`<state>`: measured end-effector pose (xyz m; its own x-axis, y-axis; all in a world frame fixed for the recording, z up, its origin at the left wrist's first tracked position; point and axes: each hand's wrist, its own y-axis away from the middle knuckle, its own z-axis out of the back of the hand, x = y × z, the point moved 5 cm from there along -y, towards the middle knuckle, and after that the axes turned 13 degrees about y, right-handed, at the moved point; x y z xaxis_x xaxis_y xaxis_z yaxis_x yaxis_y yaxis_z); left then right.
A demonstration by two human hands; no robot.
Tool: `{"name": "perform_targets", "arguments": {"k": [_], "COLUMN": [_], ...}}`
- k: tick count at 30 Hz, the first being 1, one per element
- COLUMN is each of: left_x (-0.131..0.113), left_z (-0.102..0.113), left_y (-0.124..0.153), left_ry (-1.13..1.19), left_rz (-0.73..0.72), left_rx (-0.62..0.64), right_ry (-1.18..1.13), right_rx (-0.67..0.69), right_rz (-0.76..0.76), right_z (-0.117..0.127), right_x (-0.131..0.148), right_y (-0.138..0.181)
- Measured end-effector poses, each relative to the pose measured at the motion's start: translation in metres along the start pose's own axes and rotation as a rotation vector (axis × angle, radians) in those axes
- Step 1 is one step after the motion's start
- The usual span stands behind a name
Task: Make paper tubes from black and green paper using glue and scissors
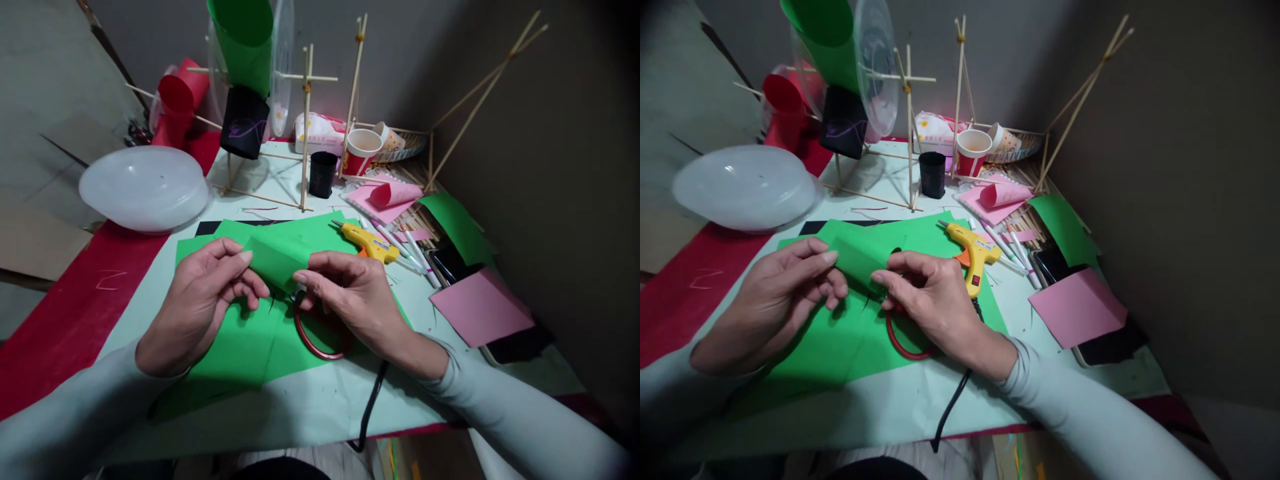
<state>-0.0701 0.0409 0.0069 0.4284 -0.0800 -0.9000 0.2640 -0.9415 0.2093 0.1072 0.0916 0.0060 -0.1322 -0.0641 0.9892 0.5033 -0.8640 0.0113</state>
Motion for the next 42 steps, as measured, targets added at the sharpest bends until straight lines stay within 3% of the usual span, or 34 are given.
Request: {"name": "perform_targets", "arguments": {"k": [12, 26, 34, 39, 42], "left_x": [-0.005, -0.017, -0.023, -0.032, -0.036], "left_z": [-0.006, -0.01, -0.007, -0.004, -0.004], "left_y": [0.006, 0.021, 0.024, 0.021, 0.019], "left_ry": [-0.033, 0.046, -0.033, -0.107, -0.192], "left_rz": [-0.086, -0.107, -0.258, -0.366, -0.384], "left_rx": [0.09, -0.079, -0.125, -0.099, -0.044], "right_ry": [-0.023, 0.023, 0.022, 0.284, 0.541], "right_rx": [-0.032, -0.11, 0.093, 0.207, 0.082], "right_rz": [-0.167, -0.194, -0.256, -0.096, 0.18], "right_z": [0.004, 0.002, -0.012, -0.002, 0.015], "right_x": [0.003, 0.003, -0.003, 0.009, 0.031], "right_y": [0.002, 0.008, 0.01, 0.004, -0.001]}}
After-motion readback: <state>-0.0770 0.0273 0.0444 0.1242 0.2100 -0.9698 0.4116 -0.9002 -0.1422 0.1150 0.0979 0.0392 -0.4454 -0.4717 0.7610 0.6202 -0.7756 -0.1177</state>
